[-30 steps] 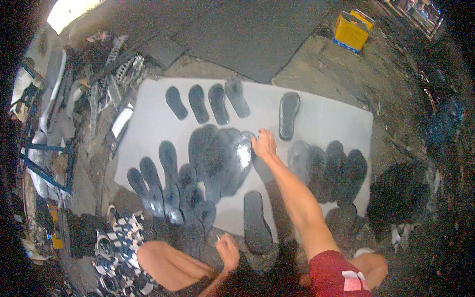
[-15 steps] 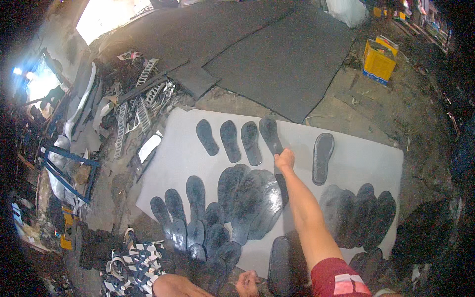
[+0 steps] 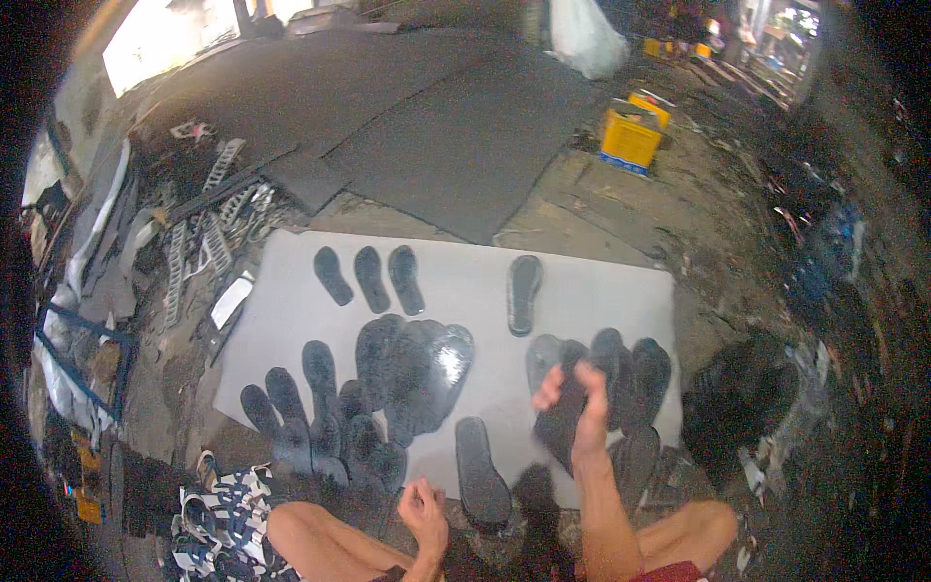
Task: The person sits on the floor and repeatedly picks up black foam insoles and textured rubber outsoles, aligns them, and presses them together by hand. The person handles the insoles one at a time, turning them over and pressing the edges to bond the layers.
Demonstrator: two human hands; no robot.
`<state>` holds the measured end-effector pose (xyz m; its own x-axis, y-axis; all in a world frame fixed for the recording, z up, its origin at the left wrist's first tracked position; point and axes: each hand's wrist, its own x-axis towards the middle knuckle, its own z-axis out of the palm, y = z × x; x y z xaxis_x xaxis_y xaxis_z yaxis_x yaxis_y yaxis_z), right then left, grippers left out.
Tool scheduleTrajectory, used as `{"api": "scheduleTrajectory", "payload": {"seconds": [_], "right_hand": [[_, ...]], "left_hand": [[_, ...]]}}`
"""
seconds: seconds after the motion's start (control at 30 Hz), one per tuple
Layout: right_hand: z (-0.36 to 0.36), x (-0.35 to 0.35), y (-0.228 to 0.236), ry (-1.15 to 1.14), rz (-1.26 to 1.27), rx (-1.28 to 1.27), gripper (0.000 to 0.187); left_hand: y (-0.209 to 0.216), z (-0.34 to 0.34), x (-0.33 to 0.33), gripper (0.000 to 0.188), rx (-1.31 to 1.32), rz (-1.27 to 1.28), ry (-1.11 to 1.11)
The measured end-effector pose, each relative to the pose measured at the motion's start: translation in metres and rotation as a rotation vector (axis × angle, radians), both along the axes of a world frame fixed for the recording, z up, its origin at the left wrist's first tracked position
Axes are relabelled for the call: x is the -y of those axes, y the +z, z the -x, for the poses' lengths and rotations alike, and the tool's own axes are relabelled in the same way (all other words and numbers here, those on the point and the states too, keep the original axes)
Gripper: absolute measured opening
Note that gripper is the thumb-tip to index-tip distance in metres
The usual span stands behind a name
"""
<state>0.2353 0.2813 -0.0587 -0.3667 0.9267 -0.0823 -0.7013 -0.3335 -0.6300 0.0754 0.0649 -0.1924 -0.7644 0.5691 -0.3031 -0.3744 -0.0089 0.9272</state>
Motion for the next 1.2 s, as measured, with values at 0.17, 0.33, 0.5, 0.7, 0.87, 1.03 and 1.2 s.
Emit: {"api": "scheduleTrajectory", "payload": {"seconds": [0.17, 0.33, 0.5, 0.7, 0.87, 1.03, 1.2], "right_hand": [[-0.038, 0.148, -0.025, 0.313, 0.702, -0.076, 0.053], [-0.054, 0.239, -0.059, 0.441, 0.642, -0.226, 0.065], [-0.107, 0.281, -0.082, 0.556, 0.489, -0.299, 0.069], [-0.128, 0.256, -0.08, 0.022, 0.684, -0.072, 0.057], [-0.124, 0.247, -0.088, 0.037, 0.663, -0.096, 0.054], [-0.127, 0.248, -0.082, 0.014, 0.616, -0.146, 0.054], [-0.131, 0.244, -0.099, -0.028, 0.616, -0.041, 0.048]], "left_hand": [[0.085, -0.007, -0.021, 0.056, -0.102, -0.322, -0.715], [0.113, -0.018, 0.01, 0.016, 0.146, 0.213, -0.967], [0.087, -0.032, 0.008, 0.036, -0.055, 0.063, -1.058], [-0.045, -0.028, -0.073, 0.091, -0.754, 0.438, -0.257], [-0.077, -0.022, -0.101, 0.097, -0.802, 0.886, -0.327], [-0.065, -0.016, -0.096, 0.083, -0.747, 0.712, -0.221], [0.001, -0.004, -0.076, 0.064, -0.721, 0.442, -0.259]]}}
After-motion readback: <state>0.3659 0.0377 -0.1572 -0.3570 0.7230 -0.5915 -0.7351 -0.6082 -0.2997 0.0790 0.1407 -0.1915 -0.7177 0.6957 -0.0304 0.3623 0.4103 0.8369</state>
